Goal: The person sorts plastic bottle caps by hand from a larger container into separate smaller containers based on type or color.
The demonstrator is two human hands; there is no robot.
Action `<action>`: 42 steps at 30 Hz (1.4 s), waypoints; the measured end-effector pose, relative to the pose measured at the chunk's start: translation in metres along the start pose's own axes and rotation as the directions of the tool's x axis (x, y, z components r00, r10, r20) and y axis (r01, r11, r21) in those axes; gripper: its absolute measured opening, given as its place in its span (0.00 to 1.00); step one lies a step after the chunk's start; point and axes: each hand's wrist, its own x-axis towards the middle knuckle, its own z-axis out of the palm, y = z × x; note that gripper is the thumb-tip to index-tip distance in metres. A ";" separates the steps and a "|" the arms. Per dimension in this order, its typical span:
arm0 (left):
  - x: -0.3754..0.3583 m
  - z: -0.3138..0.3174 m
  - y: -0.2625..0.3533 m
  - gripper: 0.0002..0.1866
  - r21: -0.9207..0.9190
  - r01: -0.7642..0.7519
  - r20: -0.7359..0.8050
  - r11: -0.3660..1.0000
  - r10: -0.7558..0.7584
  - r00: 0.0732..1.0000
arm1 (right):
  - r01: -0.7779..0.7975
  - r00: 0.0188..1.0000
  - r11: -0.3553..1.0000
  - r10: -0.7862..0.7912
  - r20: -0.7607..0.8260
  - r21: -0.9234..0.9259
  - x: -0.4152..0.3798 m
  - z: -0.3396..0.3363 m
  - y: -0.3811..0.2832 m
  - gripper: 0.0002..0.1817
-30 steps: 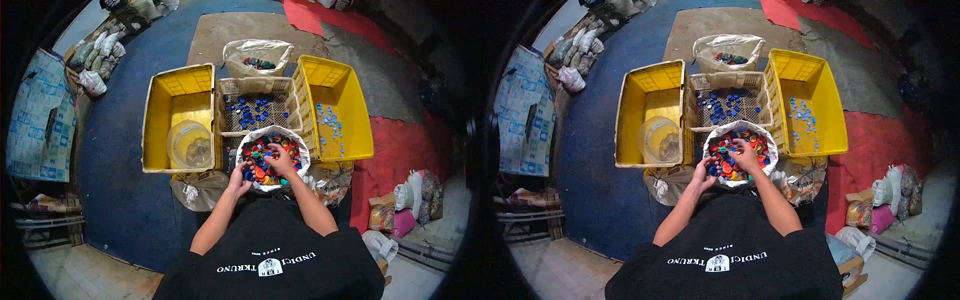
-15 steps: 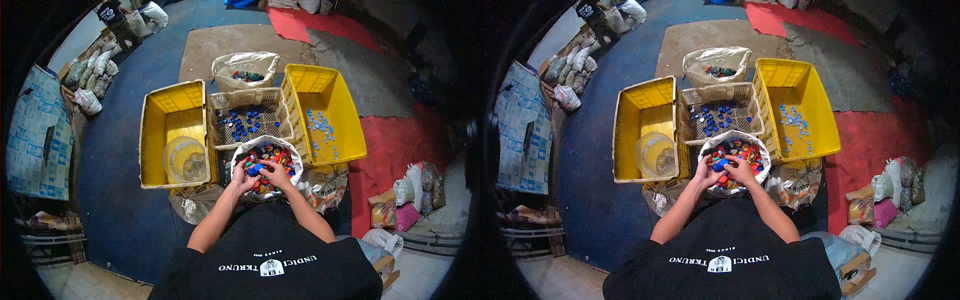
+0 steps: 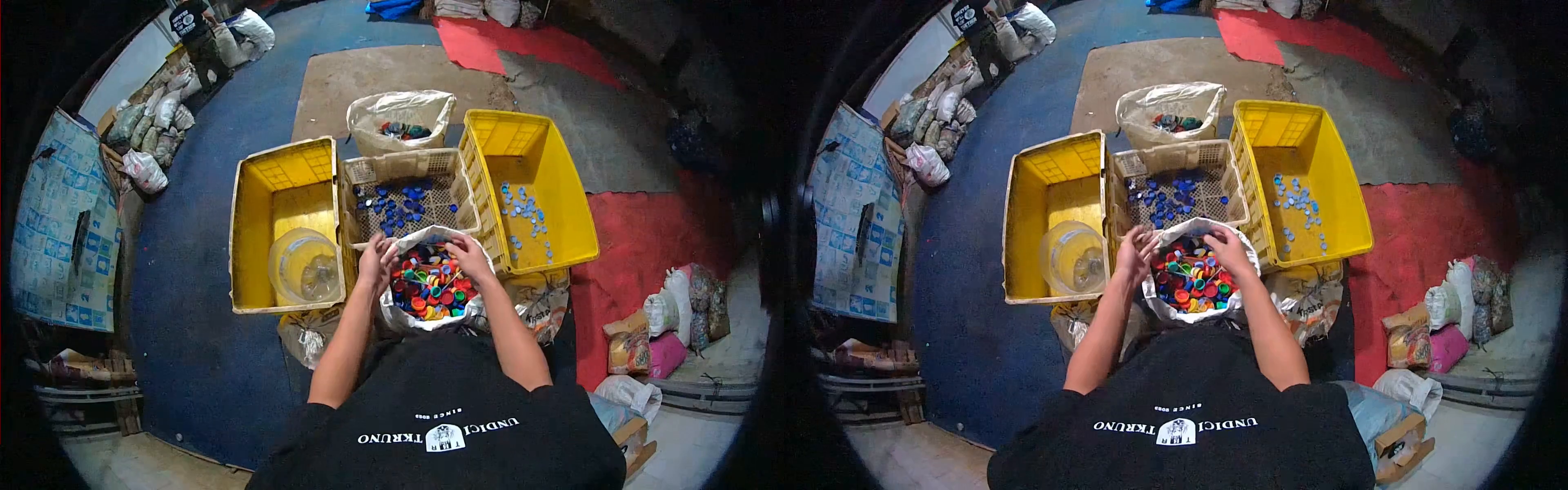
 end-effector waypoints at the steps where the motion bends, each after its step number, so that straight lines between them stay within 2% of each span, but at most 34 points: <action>1: -0.009 -0.009 -0.011 0.37 0.000 0.010 -0.010 1.000 -0.010 1.000 | -0.012 1.000 0.998 0.011 -0.024 -0.056 -0.006 -0.009 0.018 0.24; 3: -0.023 -0.021 -0.027 0.26 0.062 0.023 -0.058 0.998 -0.019 0.998 | -0.021 0.995 0.991 0.007 -0.103 -0.130 -0.018 -0.019 0.046 0.22; 8: -0.043 -0.041 -0.053 0.21 0.118 0.020 -0.018 0.993 -0.018 1.000 | -0.073 0.993 0.949 0.040 -0.110 -0.306 -0.033 -0.023 0.059 0.21; 11: -0.053 -0.037 -0.056 0.16 0.130 0.015 -0.017 0.991 -0.013 1.000 | 0.037 0.997 0.893 -0.061 -0.039 -0.449 -0.020 -0.011 0.066 0.15; 12: -0.057 -0.036 -0.059 0.16 0.133 0.018 -0.022 0.991 -0.015 1.000 | 0.033 0.998 0.894 -0.056 -0.037 -0.446 -0.016 -0.005 0.065 0.15; 14: -0.062 -0.035 -0.063 0.15 0.246 -0.027 -0.009 0.969 0.030 0.999 | 0.023 0.999 0.765 0.006 0.042 -0.644 -0.002 0.008 0.059 0.13; 16: -0.074 -0.028 -0.067 0.15 0.316 -0.058 0.007 0.947 0.059 0.998 | 0.070 0.995 0.733 -0.004 0.099 -0.677 0.021 0.023 0.070 0.16; 18: -0.081 -0.026 -0.070 0.16 0.472 -0.071 0.032 0.879 0.064 0.997 | 0.370 0.919 0.625 -0.355 0.172 -0.687 0.036 0.042 0.076 0.17; 20: -0.089 -0.026 -0.076 0.17 0.534 -0.120 0.072 0.837 0.097 0.993 | 0.356 0.925 0.635 -0.344 0.162 -0.685 0.051 0.056 0.076 0.18; 23: -0.107 -0.022 -0.075 0.17 0.564 -0.130 0.123 0.815 0.073 0.990 | 0.353 0.927 0.454 -0.287 0.241 -0.818 0.069 0.066 0.087 0.18; 24: -0.110 -0.024 -0.074 0.17 0.568 -0.128 0.117 0.813 0.074 0.990 | 0.355 0.927 0.460 -0.286 0.244 -0.814 0.070 0.066 0.084 0.18; 26: -0.118 -0.028 -0.077 0.17 0.529 -0.065 0.071 0.846 0.032 0.997 | 0.330 0.944 0.444 -0.182 0.276 -0.833 0.064 0.062 0.075 0.16; 27: -0.119 -0.029 -0.079 0.17 0.491 -0.081 0.081 0.867 0.047 0.996 | 0.405 0.909 0.422 -0.281 0.308 -0.811 0.060 0.057 0.079 0.14; 30: -0.120 -0.037 -0.081 0.16 0.517 -0.027 0.044 0.856 0.005 0.999 | 0.423 0.896 0.490 -0.354 0.270 -0.762 0.052 0.049 0.079 0.14; 34: -0.118 -0.033 -0.076 0.17 0.546 -0.006 0.050 0.838 -0.025 0.998 | 0.436 0.873 0.499 -0.437 0.217 -0.749 0.037 0.037 0.066 0.13; 36: -0.110 -0.026 -0.072 0.16 0.499 0.021 0.035 0.866 -0.044 0.998 | 0.431 0.881 0.677 -0.458 0.118 -0.596 0.025 0.028 0.060 0.12; 37: -0.103 -0.023 -0.073 0.16 0.442 0.012 0.069 0.897 -0.048 0.996 | 0.433 0.879 0.714 -0.471 0.080 -0.550 0.017 0.024 0.056 0.12; 38: -0.097 -0.019 -0.074 0.16 0.411 0.071 0.035 0.909 -0.094 0.995 | 0.429 0.879 0.711 -0.470 0.077 -0.557 0.009 0.021 0.053 0.12; 40: -0.083 -0.009 -0.077 0.20 0.272 0.110 0.069 0.956 -0.133 0.989 | 0.227 0.967 0.923 -0.251 -0.039 -0.311 -0.017 0.018 0.038 0.13; 41: -0.078 -0.002 -0.078 0.20 0.271 0.111 0.074 0.956 -0.136 0.988 | 0.263 0.956 0.908 -0.292 -0.042 -0.328 -0.031 0.016 0.028 0.14; 42: -0.076 0.010 -0.075 0.22 0.112 0.246 0.046 0.963 -0.252 0.967 | 0.190 0.977 0.941 -0.209 -0.039 -0.278 -0.041 0.015 0.028 0.13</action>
